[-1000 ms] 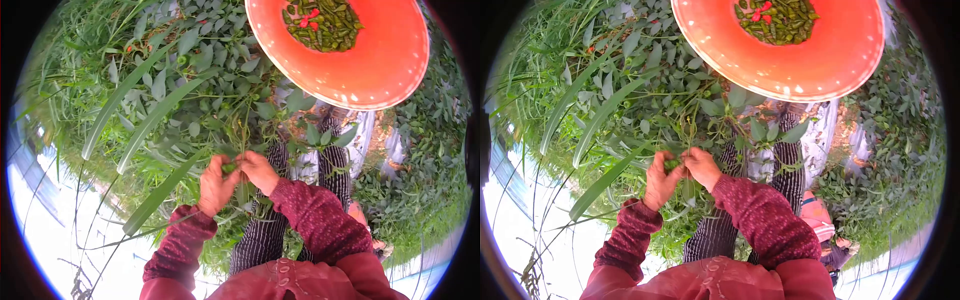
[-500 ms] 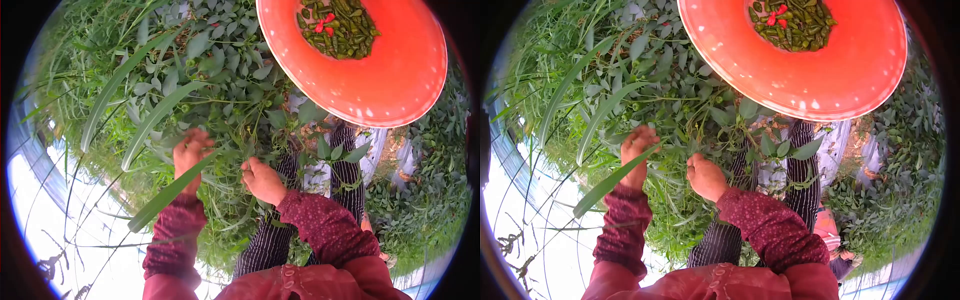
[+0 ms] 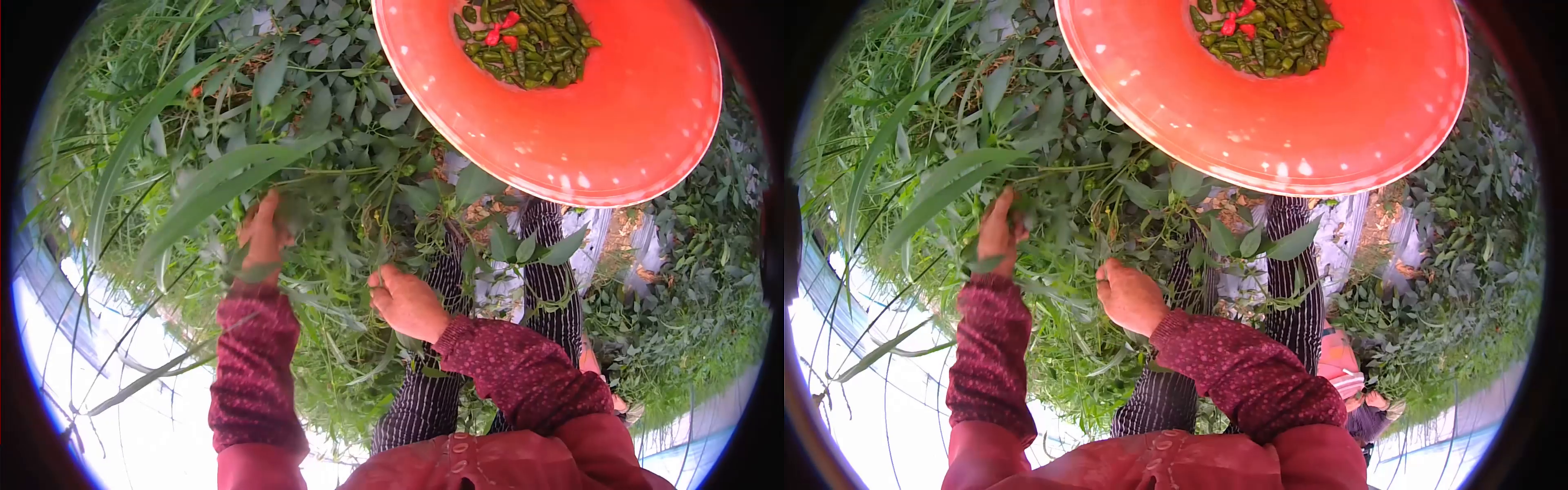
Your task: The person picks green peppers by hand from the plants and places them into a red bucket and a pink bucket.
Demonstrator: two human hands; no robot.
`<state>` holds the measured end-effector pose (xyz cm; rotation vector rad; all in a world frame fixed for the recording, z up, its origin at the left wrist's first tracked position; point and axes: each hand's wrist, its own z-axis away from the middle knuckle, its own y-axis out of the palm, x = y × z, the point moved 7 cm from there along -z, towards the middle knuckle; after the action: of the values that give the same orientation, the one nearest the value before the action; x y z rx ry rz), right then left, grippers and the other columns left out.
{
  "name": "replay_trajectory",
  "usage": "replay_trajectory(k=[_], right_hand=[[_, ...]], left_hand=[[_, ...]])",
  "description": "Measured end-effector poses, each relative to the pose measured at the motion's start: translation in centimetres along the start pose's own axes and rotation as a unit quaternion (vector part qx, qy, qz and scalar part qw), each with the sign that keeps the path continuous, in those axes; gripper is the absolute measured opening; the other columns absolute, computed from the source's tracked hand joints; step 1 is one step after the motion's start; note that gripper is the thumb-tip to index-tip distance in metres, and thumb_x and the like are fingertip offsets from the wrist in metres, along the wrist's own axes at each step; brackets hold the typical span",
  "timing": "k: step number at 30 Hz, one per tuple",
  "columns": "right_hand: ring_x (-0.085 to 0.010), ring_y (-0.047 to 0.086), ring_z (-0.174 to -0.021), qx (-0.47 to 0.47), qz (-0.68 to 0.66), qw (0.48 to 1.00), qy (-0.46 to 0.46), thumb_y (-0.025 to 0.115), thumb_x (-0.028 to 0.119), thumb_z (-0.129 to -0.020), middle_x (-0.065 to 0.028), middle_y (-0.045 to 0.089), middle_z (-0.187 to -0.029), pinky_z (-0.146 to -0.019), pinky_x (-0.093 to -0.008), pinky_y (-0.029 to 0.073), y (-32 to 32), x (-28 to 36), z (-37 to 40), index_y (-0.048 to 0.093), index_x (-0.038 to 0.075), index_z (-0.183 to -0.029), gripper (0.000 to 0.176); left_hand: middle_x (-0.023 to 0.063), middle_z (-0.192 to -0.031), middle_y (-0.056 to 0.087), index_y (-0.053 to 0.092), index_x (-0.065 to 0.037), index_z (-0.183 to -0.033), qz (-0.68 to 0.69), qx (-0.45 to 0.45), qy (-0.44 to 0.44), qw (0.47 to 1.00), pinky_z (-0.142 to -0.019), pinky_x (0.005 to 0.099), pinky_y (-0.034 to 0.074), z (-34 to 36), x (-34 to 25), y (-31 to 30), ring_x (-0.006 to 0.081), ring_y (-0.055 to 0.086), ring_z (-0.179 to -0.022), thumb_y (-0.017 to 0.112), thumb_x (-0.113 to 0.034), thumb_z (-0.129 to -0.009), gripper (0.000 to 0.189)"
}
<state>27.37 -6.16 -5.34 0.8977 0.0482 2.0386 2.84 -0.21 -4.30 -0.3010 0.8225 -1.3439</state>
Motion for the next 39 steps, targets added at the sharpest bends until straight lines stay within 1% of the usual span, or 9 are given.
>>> replay_trajectory(k=[6,12,17,22,23,28,30,36,39], right_hand=[[-0.0288,0.063,-0.065,-0.009,0.25,0.968,-0.028,0.058,0.029,-0.083,-0.012,0.062,-0.071,-0.061,-0.0435,0.049,-1.0,2.2,0.3,0.05,0.001,-0.09,0.031],[-0.0278,0.061,-0.082,-0.166,0.329,0.921,-0.127,0.072,0.03,-0.07,-0.0115,0.06,-0.087,-0.071,-0.0406,0.047,-5.0,6.0,0.6,0.048,0.002,-0.093,0.044],[-0.0306,0.041,-0.12,-0.167,0.265,0.915,-0.255,0.069,0.014,-0.069,-0.0148,0.047,-0.122,-0.097,-0.0437,0.034,-4.9,9.0,0.8,0.046,0.008,-0.123,0.06],[-0.0284,0.038,-0.128,-0.075,0.295,0.896,-0.323,0.06,0.005,-0.071,-0.006,0.047,-0.13,-0.103,-0.0438,0.03,-1.3,7.2,1.1,0.056,0.015,-0.117,0.047],[-0.0275,0.038,-0.127,-0.024,0.312,0.898,-0.31,0.06,0.006,-0.071,-0.0055,0.05,-0.127,-0.104,-0.0435,0.03,-0.3,5.9,0.8,0.059,0.014,-0.109,0.039],[-0.0253,0.046,-0.12,0.061,0.353,0.893,-0.271,0.056,0.01,-0.075,-0.0038,0.059,-0.095,-0.101,-0.045,0.033,1.5,3.4,0.5,0.065,0.009,-0.077,0.009],[-0.025,0.046,-0.12,0.057,0.361,0.893,-0.261,0.056,0.01,-0.076,-0.0046,0.059,-0.095,-0.1,-0.0437,0.035,1.4,2.8,0.4,0.065,0.008,-0.077,0.009],[-0.0255,0.042,-0.122,-0.018,0.341,0.899,-0.276,0.055,0.01,-0.077,-0.0069,0.058,-0.098,-0.096,-0.0382,0.039,2.6,3.0,0.1,0.06,0.005,-0.082,0.009],[-0.0263,0.039,-0.127,-0.019,0.33,0.907,-0.259,0.055,0.012,-0.077,-0.0071,0.057,-0.104,-0.096,-0.0369,0.038,3.3,3.2,-0.9,0.057,0.003,-0.09,0.016]], left_hand=[[-0.0003,-0.056,0.047,0.059,-0.005,-0.1,0.088,0.212,-0.111,0.967,-0.042,0.0236,0.037,7.3,2.0,-1.8,0.0108,0.041,-0.042,0.059,-0.034,-0.086,0.032],[0.0088,-0.083,0.062,0.059,-0.004,-0.107,-0.002,0.332,0.049,0.942,-0.052,0.0275,0.049,9.6,9.2,-1.2,0.0131,0.057,-0.057,0.06,-0.027,-0.089,0.029],[0.0071,-0.095,0.061,0.057,-0.005,-0.105,-0.103,0.198,0.037,0.974,-0.065,0.0275,0.048,16.0,10.5,1.2,0.0146,0.058,-0.076,0.063,-0.015,-0.086,0.022],[0.0086,-0.081,0.062,0.057,-0.007,-0.098,-0.476,0.17,0.266,0.821,-0.057,0.0327,0.049,18.1,6.9,3.8,0.0233,0.062,-0.07,0.066,-0.017,-0.08,0.022],[0.0083,-0.078,0.063,0.056,-0.009,-0.098,-0.355,0.168,0.272,0.878,-0.054,0.0368,0.048,18.0,8.0,3.2,0.0267,0.062,-0.064,0.068,-0.019,-0.076,0.027],[0.004,-0.06,0.057,0.059,-0.011,-0.078,-0.455,0.258,0.138,0.841,-0.044,0.0341,0.043,18.0,6.2,1.7,0.0212,0.057,-0.052,0.068,-0.017,-0.077,0.011],[0.0052,-0.065,0.063,0.062,-0.01,-0.078,-0.621,0.297,0.254,0.68,-0.044,0.033,0.044,19.3,4.2,0.9,0.0213,0.061,-0.055,0.068,-0.015,-0.075,0.008],[0.0054,-0.074,0.067,0.067,-0.011,-0.081,-0.564,0.377,0.255,0.689,-0.051,0.0344,0.048,25.8,5.7,-3.3,0.022,0.064,-0.062,0.069,-0.016,-0.076,0.008],[0.0078,-0.077,0.066,0.066,-0.008,-0.093,-0.422,0.484,0.069,0.763,-0.06,0.0317,0.051,29.7,7.5,-2.7,0.019,0.063,-0.067,0.069,-0.016,-0.079,0.016]])
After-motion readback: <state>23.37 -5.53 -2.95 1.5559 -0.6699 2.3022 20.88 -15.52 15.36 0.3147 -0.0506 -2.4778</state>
